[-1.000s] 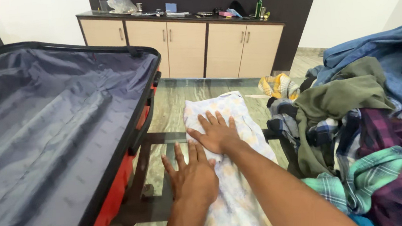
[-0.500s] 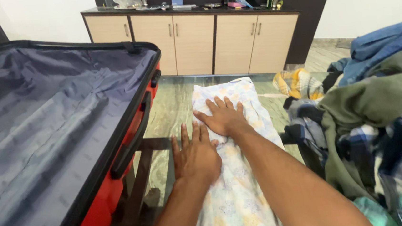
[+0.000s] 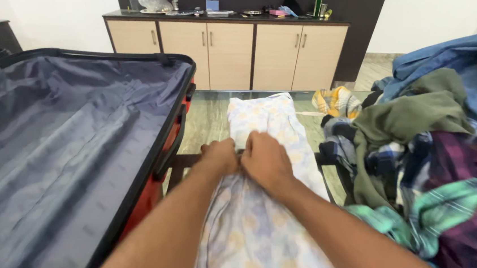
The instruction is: The person folds a floral garment by hand on a glass table and places it into an open red suitcase.
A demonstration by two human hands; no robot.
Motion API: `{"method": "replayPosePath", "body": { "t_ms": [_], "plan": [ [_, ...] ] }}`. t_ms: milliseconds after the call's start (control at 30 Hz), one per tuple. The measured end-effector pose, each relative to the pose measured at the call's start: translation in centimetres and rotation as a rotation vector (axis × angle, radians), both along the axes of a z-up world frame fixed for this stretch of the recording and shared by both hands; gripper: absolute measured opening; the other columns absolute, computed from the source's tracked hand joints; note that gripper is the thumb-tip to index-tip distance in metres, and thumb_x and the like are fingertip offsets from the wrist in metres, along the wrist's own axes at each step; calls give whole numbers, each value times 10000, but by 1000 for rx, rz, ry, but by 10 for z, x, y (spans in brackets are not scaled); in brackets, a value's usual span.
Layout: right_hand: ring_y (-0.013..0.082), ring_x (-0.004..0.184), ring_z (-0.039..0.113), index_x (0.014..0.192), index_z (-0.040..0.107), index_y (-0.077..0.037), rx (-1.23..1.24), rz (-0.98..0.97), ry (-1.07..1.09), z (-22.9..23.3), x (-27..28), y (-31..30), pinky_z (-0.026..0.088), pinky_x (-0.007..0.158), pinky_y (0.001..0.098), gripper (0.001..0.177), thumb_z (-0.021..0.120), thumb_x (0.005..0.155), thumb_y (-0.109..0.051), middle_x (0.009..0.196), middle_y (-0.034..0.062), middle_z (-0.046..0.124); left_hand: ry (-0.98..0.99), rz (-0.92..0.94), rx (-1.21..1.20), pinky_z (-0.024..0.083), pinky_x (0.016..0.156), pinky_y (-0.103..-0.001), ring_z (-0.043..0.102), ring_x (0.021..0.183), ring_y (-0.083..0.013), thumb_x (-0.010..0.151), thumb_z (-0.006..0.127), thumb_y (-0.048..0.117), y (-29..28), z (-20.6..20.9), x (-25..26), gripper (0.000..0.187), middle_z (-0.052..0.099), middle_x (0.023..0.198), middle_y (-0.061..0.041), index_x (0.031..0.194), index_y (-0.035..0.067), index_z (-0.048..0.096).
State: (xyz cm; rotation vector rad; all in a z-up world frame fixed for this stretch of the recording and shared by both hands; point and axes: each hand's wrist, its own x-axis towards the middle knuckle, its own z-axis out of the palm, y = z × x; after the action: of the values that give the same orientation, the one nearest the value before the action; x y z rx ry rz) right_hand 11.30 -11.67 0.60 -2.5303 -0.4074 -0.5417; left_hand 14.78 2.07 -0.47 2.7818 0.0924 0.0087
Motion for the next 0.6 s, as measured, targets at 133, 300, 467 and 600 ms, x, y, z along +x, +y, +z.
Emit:
{"method": "replayPosePath", "body": {
  "t_ms": [133, 300, 467, 600],
  "plan": [
    [397, 869, 718, 925, 723, -54, 0, 130, 200, 17, -79, 7, 575, 809, 480, 275, 757, 778, -284, 898, 207, 738, 113, -68, -117, 575, 882, -430, 713, 1002, -347, 786, 837, 363, 30, -21, 6, 479, 730, 1085, -213, 1096, 8, 747],
    [381, 868, 734, 946, 741, -47, -175, 118, 340, 32, -165, 38, 586, 779, 475, 311, 744, 803, -323, 939, 204, 746, 202, -315, 151, 599, 776, -414, 757, 833, -309, 741, 891, 281, 32, -18, -27, 425, 767, 949, -176, 1035, 2, 765],
    [376, 942, 715, 937, 727, -15, -220, 41, 546, 26, -215, 58, 580, 822, 469, 385, 776, 823, -379, 999, 217, 721, 247, 83, -195, 633, 769, -434, 779, 841, -314, 829, 875, 300, 17, 15, -79, 449, 760, 972, -166, 1069, -49, 723],
    [376, 938, 720, 953, 694, -2, -116, 16, 527, 15, -229, 57, 580, 806, 460, 262, 741, 816, -221, 992, 229, 734, 177, 101, -77, 606, 819, -421, 771, 943, -301, 831, 865, 274, 14, 16, -83, 407, 796, 1026, -165, 1089, -15, 741]
  ]
}}
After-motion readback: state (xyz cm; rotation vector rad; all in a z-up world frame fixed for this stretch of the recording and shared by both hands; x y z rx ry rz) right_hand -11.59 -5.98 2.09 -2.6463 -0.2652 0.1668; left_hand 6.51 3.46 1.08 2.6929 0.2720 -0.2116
